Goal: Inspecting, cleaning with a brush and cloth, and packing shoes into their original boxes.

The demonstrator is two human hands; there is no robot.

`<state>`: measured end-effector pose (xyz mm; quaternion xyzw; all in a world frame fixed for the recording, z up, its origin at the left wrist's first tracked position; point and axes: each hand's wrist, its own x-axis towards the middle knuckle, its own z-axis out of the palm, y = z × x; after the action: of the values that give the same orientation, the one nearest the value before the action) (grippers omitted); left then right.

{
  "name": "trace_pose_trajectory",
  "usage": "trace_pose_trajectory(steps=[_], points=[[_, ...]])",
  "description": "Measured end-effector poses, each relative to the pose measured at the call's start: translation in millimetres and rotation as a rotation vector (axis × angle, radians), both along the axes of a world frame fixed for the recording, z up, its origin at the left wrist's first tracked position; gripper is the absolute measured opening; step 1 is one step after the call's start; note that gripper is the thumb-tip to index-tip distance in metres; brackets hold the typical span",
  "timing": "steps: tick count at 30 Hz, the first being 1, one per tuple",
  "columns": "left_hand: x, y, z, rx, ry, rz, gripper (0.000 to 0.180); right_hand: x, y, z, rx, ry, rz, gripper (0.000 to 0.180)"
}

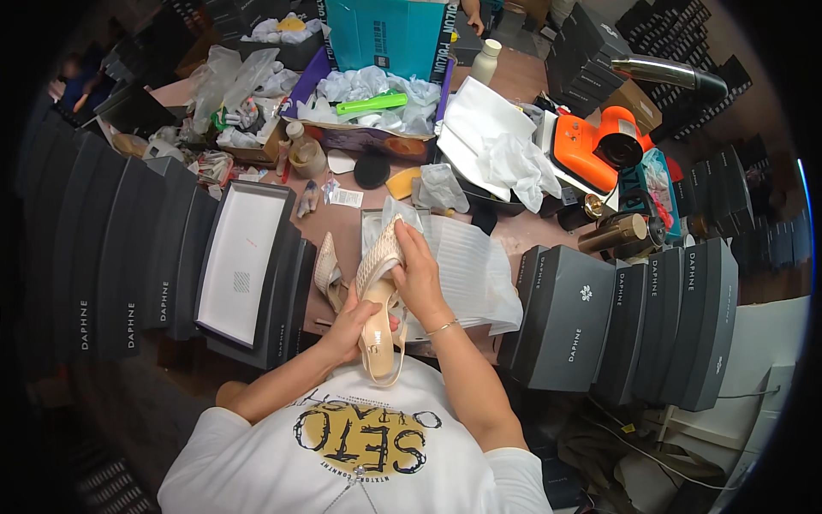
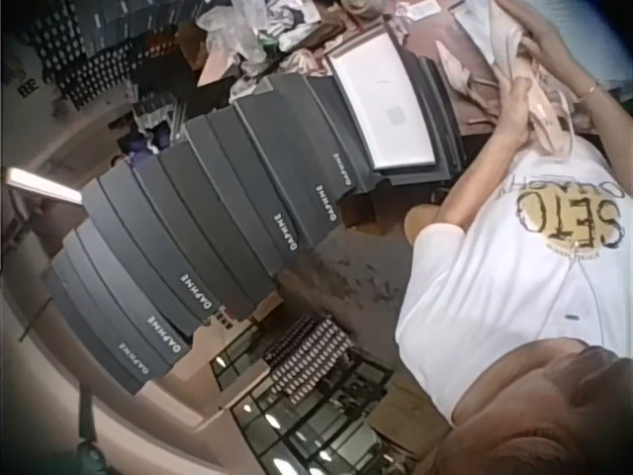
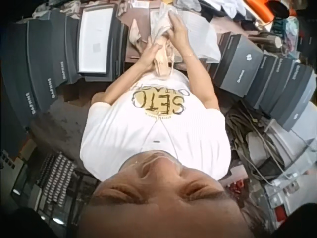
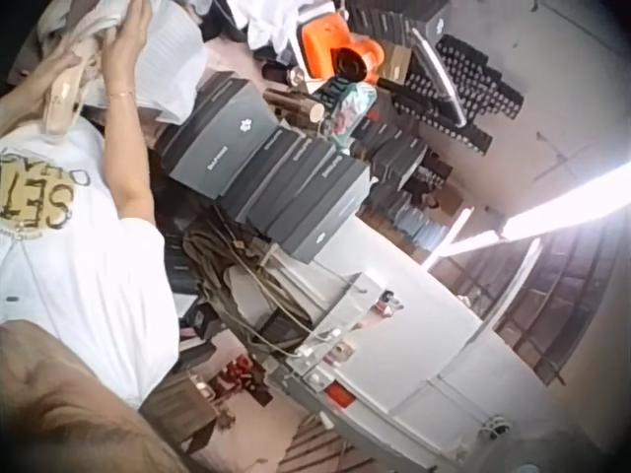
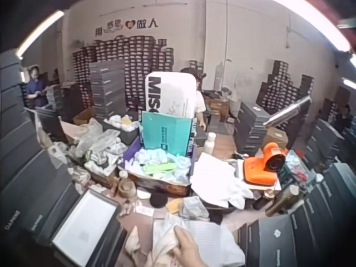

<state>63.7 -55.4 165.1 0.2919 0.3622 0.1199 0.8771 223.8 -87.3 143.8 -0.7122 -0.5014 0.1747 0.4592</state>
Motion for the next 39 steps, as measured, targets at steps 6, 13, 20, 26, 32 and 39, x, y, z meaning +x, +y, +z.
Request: trace_pose_trajectory(steps=[6,13,20,26,32,39], points=[[5.0,-14.0,-49.1,0.118,0.005,0.229,0.050,-2.8,-8.7,18.4,-0.262,0.118,0.195,0.077],[-11.7,15.4,-40.7,0.238,-0.071,0.018,0.057,-44.0,-56.1,-4.1,-0.339,0.752,0.234,0.081],[-81.1,45.1,-190.0,0.775,0.796,0.259,0.049,-12.6,-84.5,5.1,-0.095,1.375,0.270,0.075],[-75.8,49.8,-124.7,0.407,0.273,0.209,0.033,-7.1,-89.6,-4.3,0.184,1.768,0.388,0.069],[-46.1,65.0,-15.9,-0.082,-0.533,-0.300,0.041,-12.6,-93.8,-22.8,0.216,1.845,0.363,0.063],[-9.1,44.2,-12.6,-0.587,-0.916,-0.541,0.057,-27.1,-105.4,-17.9,0.231,1.852,0.277,0.062]])
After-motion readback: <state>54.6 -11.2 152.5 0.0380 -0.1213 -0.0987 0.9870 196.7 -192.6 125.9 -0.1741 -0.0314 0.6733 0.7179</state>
